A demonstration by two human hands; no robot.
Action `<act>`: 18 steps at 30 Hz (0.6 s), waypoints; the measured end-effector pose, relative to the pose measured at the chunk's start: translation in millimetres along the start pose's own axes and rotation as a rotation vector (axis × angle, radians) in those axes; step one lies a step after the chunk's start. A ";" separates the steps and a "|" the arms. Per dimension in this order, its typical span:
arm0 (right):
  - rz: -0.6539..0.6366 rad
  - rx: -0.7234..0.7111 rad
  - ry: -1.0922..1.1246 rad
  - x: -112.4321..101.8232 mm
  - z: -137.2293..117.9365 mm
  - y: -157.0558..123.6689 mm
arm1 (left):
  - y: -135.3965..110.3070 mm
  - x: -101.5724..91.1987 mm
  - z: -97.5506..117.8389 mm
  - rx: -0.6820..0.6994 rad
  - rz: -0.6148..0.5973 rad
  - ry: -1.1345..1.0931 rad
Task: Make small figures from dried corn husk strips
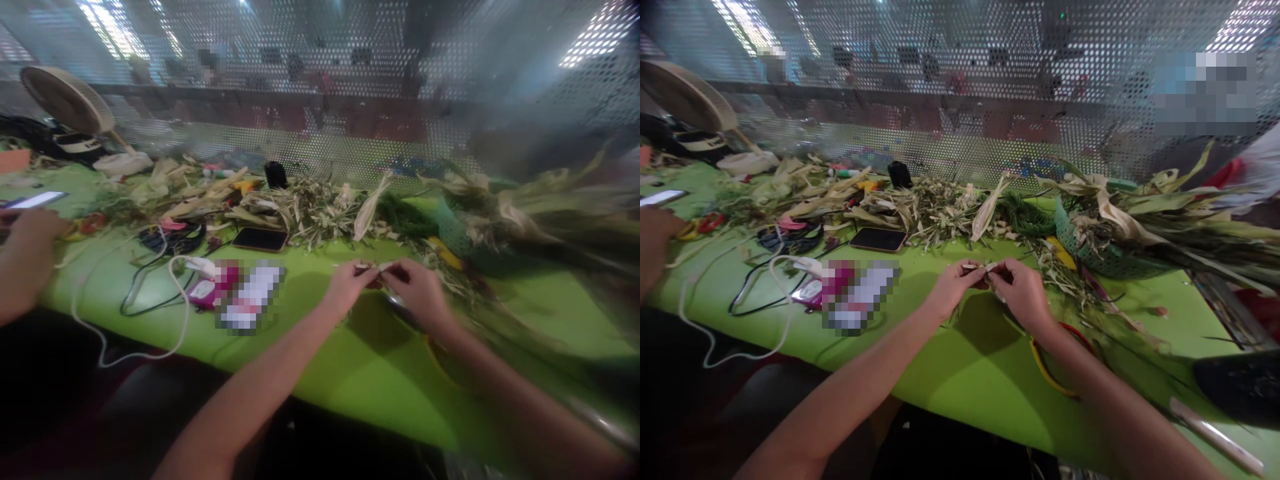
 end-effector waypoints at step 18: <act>-0.159 -0.242 -0.064 -20.1 -15.3 10.8 | -7.2 10.7 7.1 0.073 -0.224 0.328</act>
Point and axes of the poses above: each hand's wrist, its own y-axis towards the middle knuckle, its own x-axis out of the palm, z = x × y, the point moved 7 cm from there along y, towards the middle knuckle, and after that the axes turned 1 degree about z, right-handed, at the moved point
